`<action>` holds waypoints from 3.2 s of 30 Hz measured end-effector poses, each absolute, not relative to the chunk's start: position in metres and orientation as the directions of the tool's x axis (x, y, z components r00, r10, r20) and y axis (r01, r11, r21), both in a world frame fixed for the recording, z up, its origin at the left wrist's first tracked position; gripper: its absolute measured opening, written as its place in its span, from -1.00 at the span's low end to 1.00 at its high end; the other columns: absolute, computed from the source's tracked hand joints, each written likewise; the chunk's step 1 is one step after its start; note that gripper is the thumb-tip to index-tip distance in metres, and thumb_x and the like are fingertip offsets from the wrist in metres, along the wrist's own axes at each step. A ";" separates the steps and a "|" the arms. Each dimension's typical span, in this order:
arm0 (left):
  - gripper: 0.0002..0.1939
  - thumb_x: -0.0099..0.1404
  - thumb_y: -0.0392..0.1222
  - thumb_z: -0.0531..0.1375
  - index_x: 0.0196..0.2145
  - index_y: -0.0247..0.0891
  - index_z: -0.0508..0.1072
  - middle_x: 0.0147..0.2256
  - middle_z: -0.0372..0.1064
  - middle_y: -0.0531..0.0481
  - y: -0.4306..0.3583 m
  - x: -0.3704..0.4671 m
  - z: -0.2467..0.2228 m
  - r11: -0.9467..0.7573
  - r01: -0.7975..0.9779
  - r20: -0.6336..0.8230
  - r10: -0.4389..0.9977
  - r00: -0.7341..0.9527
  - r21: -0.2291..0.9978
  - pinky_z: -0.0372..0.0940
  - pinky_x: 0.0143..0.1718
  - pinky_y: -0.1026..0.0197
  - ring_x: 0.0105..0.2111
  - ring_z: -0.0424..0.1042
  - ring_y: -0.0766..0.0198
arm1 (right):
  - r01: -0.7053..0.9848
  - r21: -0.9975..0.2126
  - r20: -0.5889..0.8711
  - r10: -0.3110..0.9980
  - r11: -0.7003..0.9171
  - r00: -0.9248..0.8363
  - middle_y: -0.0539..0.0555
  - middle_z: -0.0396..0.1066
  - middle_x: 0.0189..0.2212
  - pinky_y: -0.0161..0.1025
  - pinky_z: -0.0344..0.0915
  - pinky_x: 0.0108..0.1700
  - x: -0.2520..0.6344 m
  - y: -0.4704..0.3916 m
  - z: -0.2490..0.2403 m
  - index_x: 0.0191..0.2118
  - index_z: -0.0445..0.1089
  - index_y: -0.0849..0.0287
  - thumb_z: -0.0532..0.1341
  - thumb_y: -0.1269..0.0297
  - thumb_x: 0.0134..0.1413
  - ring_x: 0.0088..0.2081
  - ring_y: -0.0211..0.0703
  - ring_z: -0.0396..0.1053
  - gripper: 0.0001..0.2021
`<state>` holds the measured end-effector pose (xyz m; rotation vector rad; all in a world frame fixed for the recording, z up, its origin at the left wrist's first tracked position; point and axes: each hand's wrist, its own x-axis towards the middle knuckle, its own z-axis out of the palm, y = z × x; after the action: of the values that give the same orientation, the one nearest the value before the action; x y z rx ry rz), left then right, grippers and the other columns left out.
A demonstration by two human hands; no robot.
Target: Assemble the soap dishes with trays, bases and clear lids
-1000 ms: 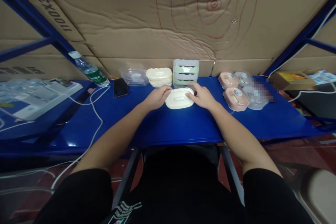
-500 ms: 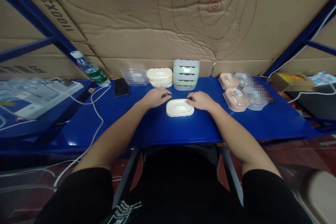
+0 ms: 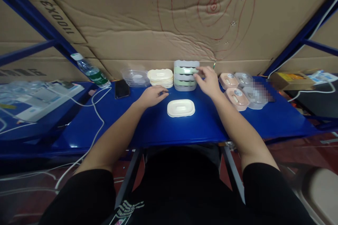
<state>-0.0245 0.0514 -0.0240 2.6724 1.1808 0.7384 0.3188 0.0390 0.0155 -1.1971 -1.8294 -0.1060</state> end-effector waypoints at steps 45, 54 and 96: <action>-0.19 0.44 -0.03 0.37 0.51 -0.28 0.25 0.38 0.39 -0.37 0.041 -0.017 -0.013 -0.716 0.615 0.586 0.667 0.461 0.331 0.35 0.40 -0.21 0.34 0.44 -0.17 | 0.523 -0.538 0.657 0.717 0.662 -0.232 0.17 0.51 -0.03 0.08 0.54 0.02 0.301 0.007 0.048 0.24 0.39 -0.05 0.14 -0.63 0.25 -0.02 0.15 0.52 -0.19; 0.43 0.14 0.26 0.61 0.65 -0.02 -0.16 0.53 0.09 -0.41 0.028 -0.008 -0.015 -0.786 0.469 0.635 0.610 0.474 0.404 0.41 0.38 -0.28 0.37 0.40 -0.25 | 0.369 -0.752 0.421 0.829 0.546 -0.369 0.21 0.62 0.16 0.11 0.58 0.13 0.282 -0.005 0.026 0.24 0.52 0.03 0.28 -0.50 0.25 0.12 0.21 0.59 -0.25; -0.11 0.06 0.18 0.60 0.30 -0.08 0.55 0.24 0.61 -0.13 0.014 -0.010 0.006 -0.712 0.509 0.075 0.613 0.787 0.483 0.48 0.25 -0.14 0.23 0.60 -0.18 | 0.624 -0.555 0.034 0.765 0.550 -0.643 0.18 0.50 0.39 0.40 0.35 0.48 0.297 0.005 0.003 0.44 0.48 -0.07 0.69 -0.18 -0.27 0.38 0.45 0.45 0.08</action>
<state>-0.0097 0.0145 0.0058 2.5328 0.8429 0.3188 0.2966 0.0048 0.0032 -1.1554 -2.5155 0.7416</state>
